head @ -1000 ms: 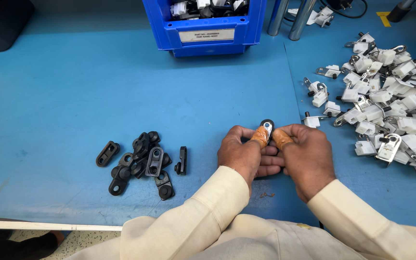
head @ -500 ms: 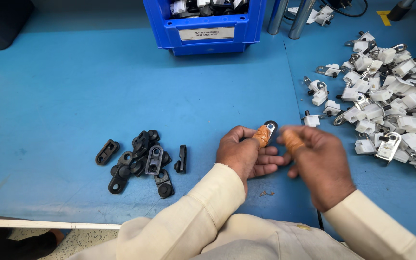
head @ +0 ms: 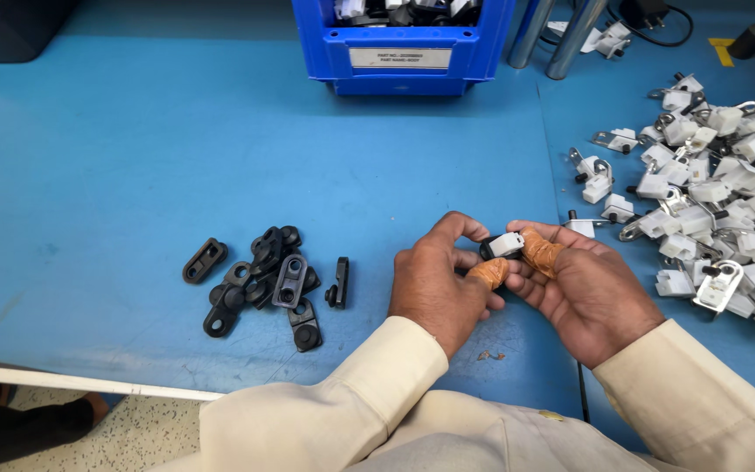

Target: The person sits at a blue workbench and assembles small hardware components by hand, repeatedly picking a black plastic bracket and a white plastic part, fitting them together, and placing the assembled unit aside. They work through a pile of parts one at a time, occasionally reaching into the white parts pile on the right.

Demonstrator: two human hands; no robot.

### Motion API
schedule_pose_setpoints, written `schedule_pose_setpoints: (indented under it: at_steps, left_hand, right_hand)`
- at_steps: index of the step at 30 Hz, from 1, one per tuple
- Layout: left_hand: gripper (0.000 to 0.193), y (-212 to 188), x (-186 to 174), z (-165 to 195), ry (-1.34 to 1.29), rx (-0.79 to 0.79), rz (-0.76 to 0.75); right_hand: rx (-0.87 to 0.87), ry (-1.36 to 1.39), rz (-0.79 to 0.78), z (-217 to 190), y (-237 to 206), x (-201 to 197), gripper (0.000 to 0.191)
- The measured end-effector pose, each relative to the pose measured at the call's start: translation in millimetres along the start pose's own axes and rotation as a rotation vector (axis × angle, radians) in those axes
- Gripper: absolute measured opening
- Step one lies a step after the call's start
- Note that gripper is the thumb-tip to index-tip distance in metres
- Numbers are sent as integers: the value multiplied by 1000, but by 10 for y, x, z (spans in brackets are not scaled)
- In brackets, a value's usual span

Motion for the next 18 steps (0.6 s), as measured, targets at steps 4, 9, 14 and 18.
schedule_pose_setpoints:
  at_steps: [4,9,14,18]
  left_hand:
    - [16,-21,-148,59,113,44,72]
    - [18,-95,-435,100,378,141,201]
    - [13,-319,-788,292,398,296,384]
    - [35,-285,-1243,249,173,128,418]
  right_hand:
    - [14,-40,-35,-18,-22,156,26]
    - [61,-202,-189,-12,38,424,23]
    - [109,-498,-451,-202,196,943,24]
    - [-377,-51,-305,-1491,532,1385,26]
Point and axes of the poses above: each hand's wrist, its own y-axis towards the middle knuckle, its own x-axis out of the palm, z = x × y, the point moved 10 cm from there along y, towards the middle knuckle, and after that the axes turned 12 degrees about -x, right-handed, at the moved point
